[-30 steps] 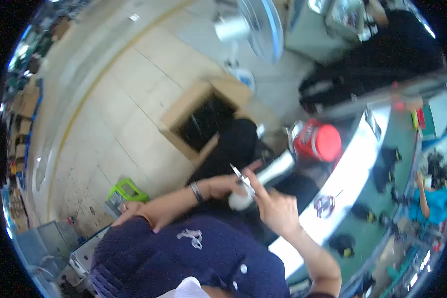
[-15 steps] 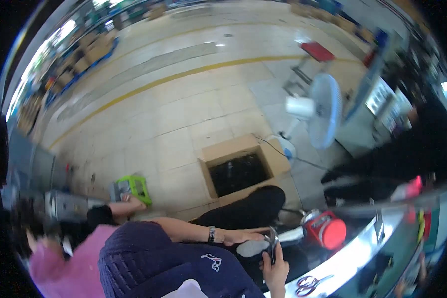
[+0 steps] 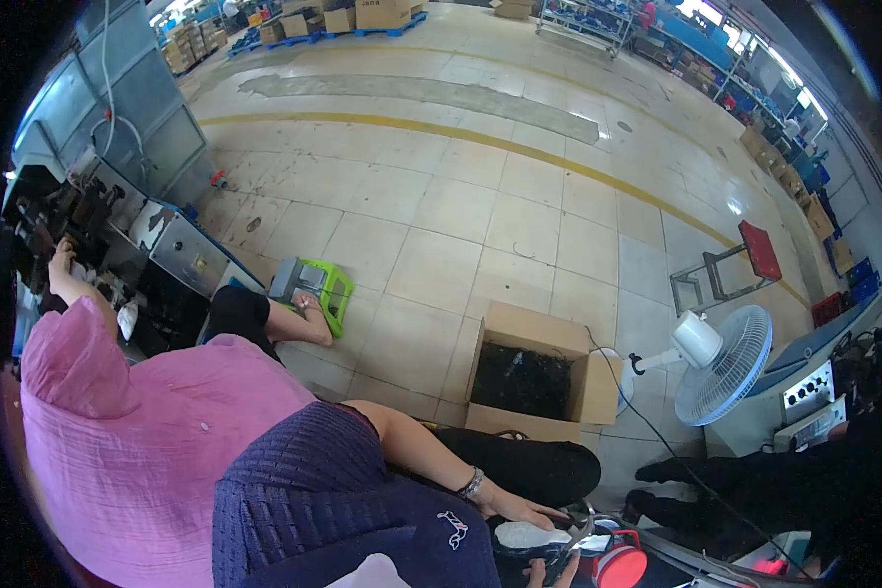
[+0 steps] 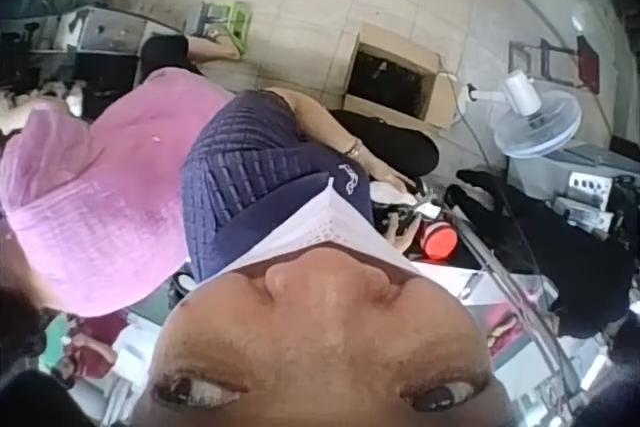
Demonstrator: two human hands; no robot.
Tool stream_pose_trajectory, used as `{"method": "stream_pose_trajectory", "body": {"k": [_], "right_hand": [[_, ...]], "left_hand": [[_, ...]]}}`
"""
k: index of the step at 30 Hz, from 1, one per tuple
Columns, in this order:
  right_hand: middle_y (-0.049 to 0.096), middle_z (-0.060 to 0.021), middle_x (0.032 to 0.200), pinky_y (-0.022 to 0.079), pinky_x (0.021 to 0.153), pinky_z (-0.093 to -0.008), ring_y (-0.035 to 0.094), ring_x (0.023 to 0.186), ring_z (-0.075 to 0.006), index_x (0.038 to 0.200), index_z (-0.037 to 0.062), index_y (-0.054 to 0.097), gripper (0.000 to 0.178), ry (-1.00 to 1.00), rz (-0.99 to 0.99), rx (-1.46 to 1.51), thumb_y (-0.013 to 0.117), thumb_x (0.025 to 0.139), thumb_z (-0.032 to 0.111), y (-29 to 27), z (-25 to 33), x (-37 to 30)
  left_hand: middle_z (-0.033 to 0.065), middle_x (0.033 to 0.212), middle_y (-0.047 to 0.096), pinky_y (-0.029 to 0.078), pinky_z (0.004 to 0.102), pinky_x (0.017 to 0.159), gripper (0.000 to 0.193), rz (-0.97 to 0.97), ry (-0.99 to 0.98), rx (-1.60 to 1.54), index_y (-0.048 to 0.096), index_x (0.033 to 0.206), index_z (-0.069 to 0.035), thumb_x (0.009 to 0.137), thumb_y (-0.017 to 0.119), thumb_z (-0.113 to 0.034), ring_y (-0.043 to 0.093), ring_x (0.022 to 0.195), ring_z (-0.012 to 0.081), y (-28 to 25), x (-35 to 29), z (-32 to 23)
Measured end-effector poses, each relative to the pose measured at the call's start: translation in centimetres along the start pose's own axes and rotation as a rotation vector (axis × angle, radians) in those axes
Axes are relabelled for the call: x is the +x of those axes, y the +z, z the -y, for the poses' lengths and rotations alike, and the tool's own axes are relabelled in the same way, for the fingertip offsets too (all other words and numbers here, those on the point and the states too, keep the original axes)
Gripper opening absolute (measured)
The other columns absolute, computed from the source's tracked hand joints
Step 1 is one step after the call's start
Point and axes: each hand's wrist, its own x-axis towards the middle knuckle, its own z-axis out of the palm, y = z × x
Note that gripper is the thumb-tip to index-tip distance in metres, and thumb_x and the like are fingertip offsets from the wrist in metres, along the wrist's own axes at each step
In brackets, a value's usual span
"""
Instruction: Finalizing shoe assembly by trimming excess material and cleaning the sole.
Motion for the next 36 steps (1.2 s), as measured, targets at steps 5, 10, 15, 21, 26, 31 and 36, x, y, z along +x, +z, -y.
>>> {"method": "stream_pose_trajectory", "body": {"k": [5, 10, 15, 21, 26, 31, 36], "right_hand": [[0.065, -0.0081, 0.089, 0.047, 0.062, -0.0240, 0.056, 0.068, -0.0118, 0.147, 0.0058, 0.030, 0.070, 0.004, 0.010, -0.153, 0.068, 0.088, 0.015, -0.9, 0.0, 0.0], [0.065, -0.0091, 0.091, 0.048, 0.070, -0.0252, 0.059, 0.073, -0.0127, 0.143, 0.0052, 0.038, 0.066, 0.052, 0.001, -0.451, 0.069, 0.088, 0.025, -0.4, 2.6, -0.7], [0.065, -0.0099, 0.090, 0.049, 0.070, -0.0253, 0.059, 0.073, -0.0129, 0.143, 0.0053, 0.039, 0.066, 0.079, 0.008, -0.392, 0.069, 0.088, 0.025, -0.7, 3.0, -0.3], [0.065, -0.0095, 0.090, 0.048, 0.067, -0.0257, 0.058, 0.071, -0.0133, 0.146, 0.0067, 0.033, 0.068, 0.090, -0.006, -0.299, 0.068, 0.089, 0.021, -1.3, 1.4, -0.2], [0.064, -0.0100, 0.097, 0.048, 0.067, -0.0259, 0.057, 0.073, -0.0135, 0.148, 0.0067, 0.026, 0.069, 0.049, 0.040, -0.131, 0.064, 0.092, 0.017, -0.9, 2.0, -1.2], [0.057, -0.0043, 0.068, 0.042, 0.043, -0.0252, 0.051, 0.045, -0.0121, 0.146, 0.0069, 0.030, 0.058, 0.063, -0.034, -0.083, 0.054, 0.096, 0.020, 1.1, 3.7, -1.6], [0.059, -0.0024, 0.081, 0.044, 0.057, -0.0216, 0.051, 0.063, -0.0080, 0.147, 0.0050, 0.031, 0.052, -0.123, 0.043, -0.266, 0.047, 0.099, 0.018, 2.2, 9.3, 0.7]], "left_hand": [[0.0069, 0.151, 0.031, 0.031, 0.0370, 0.109, 0.068, 0.020, -0.014, 0.023, 0.018, 0.152, -0.027, 0.096, 0.054, -0.037, 0.032, 0.136, 0.0215, 0.1, 0.1, -0.6], [0.0068, 0.151, 0.031, 0.031, 0.0370, 0.109, 0.068, 0.005, -0.040, 0.046, 0.018, 0.152, -0.027, 0.096, 0.055, -0.037, 0.032, 0.136, 0.0215, 0.2, 1.2, 0.0], [0.0068, 0.151, 0.031, 0.031, 0.0370, 0.109, 0.069, 0.008, -0.087, 0.078, 0.018, 0.152, -0.026, 0.095, 0.055, -0.037, 0.031, 0.137, 0.0215, 0.0, 0.9, 0.0], [0.0068, 0.151, 0.030, 0.031, 0.0369, 0.109, 0.070, 0.039, -0.149, 0.063, 0.018, 0.152, -0.026, 0.095, 0.056, -0.038, 0.031, 0.137, 0.0215, 0.0, -1.4, -1.3], [0.0075, 0.151, 0.031, 0.030, 0.0368, 0.109, 0.073, 0.083, -0.143, -0.006, 0.020, 0.152, -0.020, 0.093, 0.058, -0.040, 0.034, 0.135, 0.0213, 0.1, 1.6, 1.3], [0.0116, 0.145, 0.039, 0.036, 0.0371, 0.104, 0.075, 0.037, -0.106, 0.194, 0.020, 0.152, -0.017, 0.092, 0.059, -0.038, 0.040, 0.130, 0.0213, -0.5, 1.7, 1.7], [0.0080, 0.148, 0.034, 0.041, 0.0292, 0.100, 0.083, -0.031, -0.094, 0.255, 0.014, 0.153, -0.014, 0.089, 0.067, -0.023, 0.041, 0.127, 0.0164, -2.0, -0.4, -1.0]]}}
